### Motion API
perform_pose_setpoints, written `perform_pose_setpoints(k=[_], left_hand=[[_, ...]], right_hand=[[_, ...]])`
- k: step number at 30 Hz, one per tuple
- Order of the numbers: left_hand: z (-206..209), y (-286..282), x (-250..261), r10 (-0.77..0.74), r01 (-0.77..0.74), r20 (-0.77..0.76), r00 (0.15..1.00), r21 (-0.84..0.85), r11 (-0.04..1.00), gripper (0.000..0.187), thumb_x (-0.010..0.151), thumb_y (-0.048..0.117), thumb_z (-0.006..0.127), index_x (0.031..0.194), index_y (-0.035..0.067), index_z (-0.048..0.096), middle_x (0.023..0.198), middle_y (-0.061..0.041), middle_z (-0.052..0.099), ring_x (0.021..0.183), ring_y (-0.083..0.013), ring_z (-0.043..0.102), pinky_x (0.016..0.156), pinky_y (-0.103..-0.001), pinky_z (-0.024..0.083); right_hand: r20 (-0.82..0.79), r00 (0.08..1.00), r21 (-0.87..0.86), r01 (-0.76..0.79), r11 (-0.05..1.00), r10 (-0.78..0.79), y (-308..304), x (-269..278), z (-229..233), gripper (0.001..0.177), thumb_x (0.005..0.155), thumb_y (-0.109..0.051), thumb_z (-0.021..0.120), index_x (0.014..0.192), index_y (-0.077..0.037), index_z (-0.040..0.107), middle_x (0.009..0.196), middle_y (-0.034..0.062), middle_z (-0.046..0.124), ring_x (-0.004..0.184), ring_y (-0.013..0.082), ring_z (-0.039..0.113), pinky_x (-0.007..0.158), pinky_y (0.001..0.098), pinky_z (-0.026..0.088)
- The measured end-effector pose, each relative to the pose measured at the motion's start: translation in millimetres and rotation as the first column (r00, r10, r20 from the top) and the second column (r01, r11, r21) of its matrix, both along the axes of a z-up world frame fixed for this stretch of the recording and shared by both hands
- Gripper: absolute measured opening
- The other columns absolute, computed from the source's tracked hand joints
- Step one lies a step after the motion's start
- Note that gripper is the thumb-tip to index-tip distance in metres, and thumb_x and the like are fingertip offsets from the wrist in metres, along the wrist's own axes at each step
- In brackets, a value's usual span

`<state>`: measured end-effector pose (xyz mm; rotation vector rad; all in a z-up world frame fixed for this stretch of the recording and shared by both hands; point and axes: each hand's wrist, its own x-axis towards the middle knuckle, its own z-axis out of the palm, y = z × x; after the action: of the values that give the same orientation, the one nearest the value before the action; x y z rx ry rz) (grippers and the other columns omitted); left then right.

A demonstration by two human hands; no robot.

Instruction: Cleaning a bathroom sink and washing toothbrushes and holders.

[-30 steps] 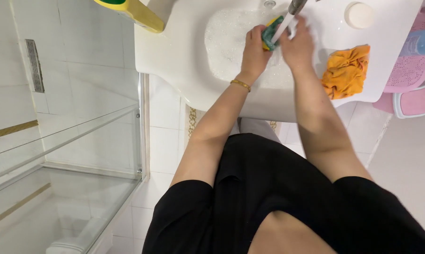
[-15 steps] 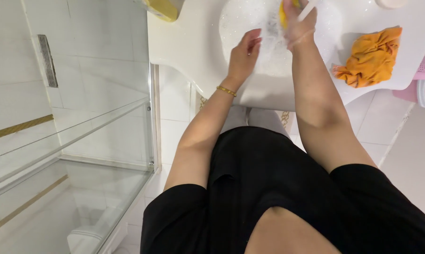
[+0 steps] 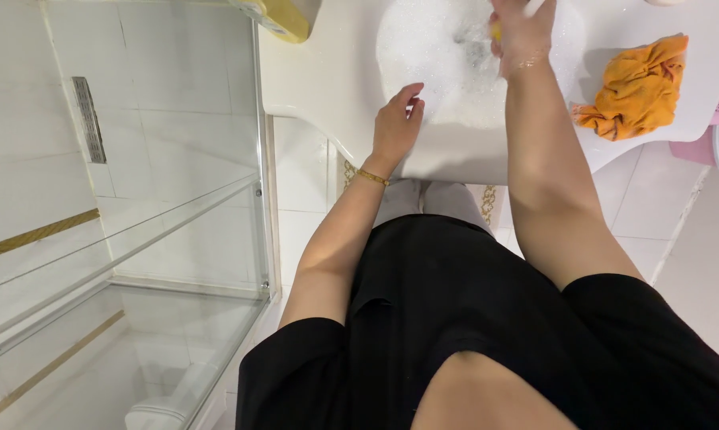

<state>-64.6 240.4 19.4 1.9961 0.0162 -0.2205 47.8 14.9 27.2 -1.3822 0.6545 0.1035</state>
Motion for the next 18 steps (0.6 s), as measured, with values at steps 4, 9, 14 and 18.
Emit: perform_pose_setpoints(k=[4,9,14,18], left_hand=[[5,-7,2,-0.028,0.028,-0.052,0.998,0.014,1.000,0.028,0.098,0.016,0.061,0.125,0.012,0.068,0.115,-0.010,0.076,0.099,-0.0235,0.075,0.087,-0.034,0.059],[-23,-33,17,-0.069,0.069,0.003,0.998,-0.110,0.992,0.024,0.100,0.022,0.063,0.121,0.013,0.072,0.112,-0.007,0.079,0.098,-0.0179,0.077,0.085,-0.029,0.062],[-81,-78,66,-0.096,-0.112,-0.266,0.959,-0.669,0.735,0.044,0.105,0.031,0.064,0.142,0.008,0.059,0.120,-0.003,0.069,0.104,-0.0131,0.063,0.090,-0.029,0.054],[-28,-93,96,-0.270,-0.327,-0.543,0.795,-0.759,0.562,0.059,0.099,0.043,0.064,0.147,0.011,0.050,0.127,-0.001,0.062,0.109,-0.0123,0.061,0.090,-0.029,0.054]], right_hand=[[0.013,0.989,0.051,0.148,0.988,-0.149,-3,6,-28,0.080,0.097,-0.028,0.079,0.148,-0.004,0.022,0.083,0.0063,0.060,0.060,0.0135,0.051,0.044,0.0279,0.033],[-0.052,0.990,-0.063,0.127,0.990,-0.130,-20,-1,-57,0.084,0.101,-0.044,0.075,0.152,0.001,0.024,0.109,0.0056,0.061,0.089,0.0163,0.052,0.067,0.0349,0.041],[0.075,0.941,-0.538,-0.241,0.807,0.331,-16,-33,-5,0.084,0.085,-0.025,0.090,0.149,-0.007,0.038,0.136,0.0099,0.059,0.126,0.0267,0.061,0.107,0.0409,0.053],[0.202,0.858,-0.790,-0.142,0.597,0.472,-11,-54,22,0.085,0.082,-0.012,0.097,0.147,-0.002,0.042,0.136,0.0163,0.057,0.125,0.0314,0.057,0.105,0.0409,0.051]])
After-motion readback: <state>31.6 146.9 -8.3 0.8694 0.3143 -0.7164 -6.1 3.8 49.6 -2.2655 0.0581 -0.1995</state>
